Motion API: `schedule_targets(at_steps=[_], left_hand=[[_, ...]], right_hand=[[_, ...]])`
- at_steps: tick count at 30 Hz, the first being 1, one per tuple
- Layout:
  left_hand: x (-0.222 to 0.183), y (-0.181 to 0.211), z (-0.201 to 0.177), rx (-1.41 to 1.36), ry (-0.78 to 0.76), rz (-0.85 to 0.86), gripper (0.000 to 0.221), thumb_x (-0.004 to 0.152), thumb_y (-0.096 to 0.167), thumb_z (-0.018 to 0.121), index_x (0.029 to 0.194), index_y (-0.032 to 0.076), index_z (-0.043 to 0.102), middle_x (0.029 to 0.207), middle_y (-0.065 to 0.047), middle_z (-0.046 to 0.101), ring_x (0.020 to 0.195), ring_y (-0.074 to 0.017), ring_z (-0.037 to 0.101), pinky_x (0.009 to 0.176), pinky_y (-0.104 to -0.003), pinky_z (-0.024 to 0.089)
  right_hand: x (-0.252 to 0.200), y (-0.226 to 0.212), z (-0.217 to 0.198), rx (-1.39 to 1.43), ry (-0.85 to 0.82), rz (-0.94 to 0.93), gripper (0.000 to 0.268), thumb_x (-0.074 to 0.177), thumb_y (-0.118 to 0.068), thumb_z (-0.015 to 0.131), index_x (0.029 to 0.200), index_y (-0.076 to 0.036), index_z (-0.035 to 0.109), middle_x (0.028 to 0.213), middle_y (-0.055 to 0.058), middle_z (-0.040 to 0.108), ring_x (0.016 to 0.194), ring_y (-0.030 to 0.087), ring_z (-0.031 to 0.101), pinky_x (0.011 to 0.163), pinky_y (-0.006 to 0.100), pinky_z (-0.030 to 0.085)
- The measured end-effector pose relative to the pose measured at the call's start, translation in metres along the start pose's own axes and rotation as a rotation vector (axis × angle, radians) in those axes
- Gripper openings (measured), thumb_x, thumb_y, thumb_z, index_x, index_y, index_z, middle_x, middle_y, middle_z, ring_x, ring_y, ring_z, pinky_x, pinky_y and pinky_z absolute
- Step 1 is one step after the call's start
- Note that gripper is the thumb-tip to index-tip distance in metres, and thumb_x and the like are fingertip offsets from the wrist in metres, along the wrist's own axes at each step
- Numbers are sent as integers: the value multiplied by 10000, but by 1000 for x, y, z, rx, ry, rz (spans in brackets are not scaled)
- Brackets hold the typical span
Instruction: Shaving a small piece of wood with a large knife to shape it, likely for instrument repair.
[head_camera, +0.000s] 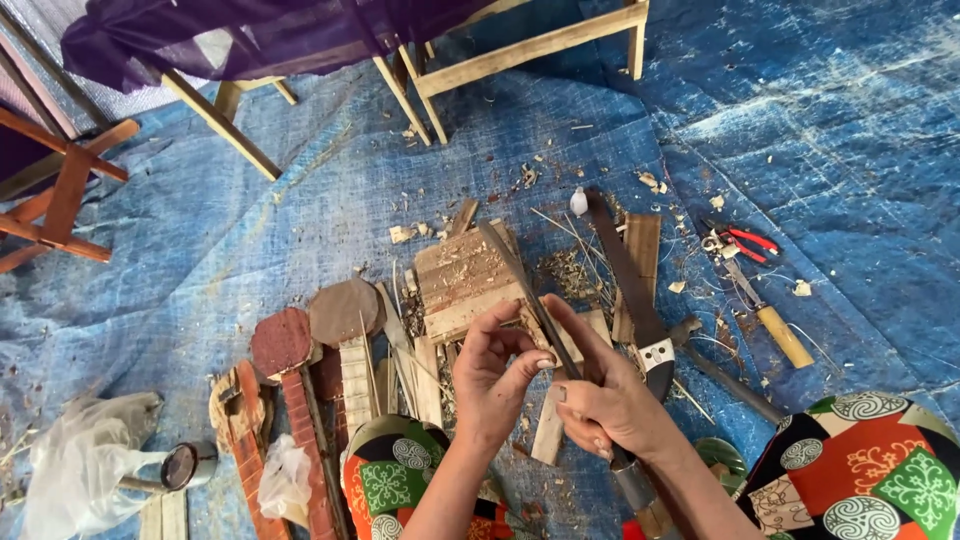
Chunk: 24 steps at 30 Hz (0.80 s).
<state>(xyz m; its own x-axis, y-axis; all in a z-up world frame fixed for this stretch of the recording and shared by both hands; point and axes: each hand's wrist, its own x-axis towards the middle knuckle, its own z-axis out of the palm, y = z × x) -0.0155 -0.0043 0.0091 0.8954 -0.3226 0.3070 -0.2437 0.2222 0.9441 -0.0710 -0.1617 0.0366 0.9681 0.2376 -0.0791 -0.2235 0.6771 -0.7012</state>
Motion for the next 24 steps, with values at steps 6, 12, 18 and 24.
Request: schedule_targets(at_steps=[6, 12, 18, 24], left_hand=[[-4, -3, 1, 49, 88, -4, 585, 830, 49, 810, 1359, 71, 560, 1022, -35, 615, 893, -139, 609, 832, -291, 541], [-3, -19, -7, -26, 121, 35, 579, 808, 5, 822, 1339, 72, 598, 1270, -40, 581, 930, -137, 603, 870, -274, 563], [-15, -23, -7, -10, 87, 82, 547, 829, 132, 830, 1336, 143, 623, 1229, -9, 610, 952, -138, 580, 886, -284, 545], [-11, -22, -7, 1, 106, 50, 539, 820, 58, 822, 1313, 91, 608, 1237, -26, 596, 967, -143, 574, 914, -293, 543]], right_hand=[[-7, -5, 8, -19, -22, 5, 987, 780, 9, 588, 1661, -198, 196, 508, 16, 595, 300, 68, 379, 262, 218, 269], [-13, -7, 10, 25, -81, -136, 1050, 764, 160, 550, 1659, -228, 162, 588, 68, 630, 322, 114, 430, 241, 246, 303], [-11, 15, 0, -90, 4, -2, 979, 759, 68, 535, 1657, -188, 239, 520, 18, 623, 299, 77, 408, 257, 207, 347], [-18, 2, 11, -48, 35, -34, 939, 762, 71, 538, 1635, -178, 297, 783, 65, 605, 342, 51, 410, 250, 206, 301]])
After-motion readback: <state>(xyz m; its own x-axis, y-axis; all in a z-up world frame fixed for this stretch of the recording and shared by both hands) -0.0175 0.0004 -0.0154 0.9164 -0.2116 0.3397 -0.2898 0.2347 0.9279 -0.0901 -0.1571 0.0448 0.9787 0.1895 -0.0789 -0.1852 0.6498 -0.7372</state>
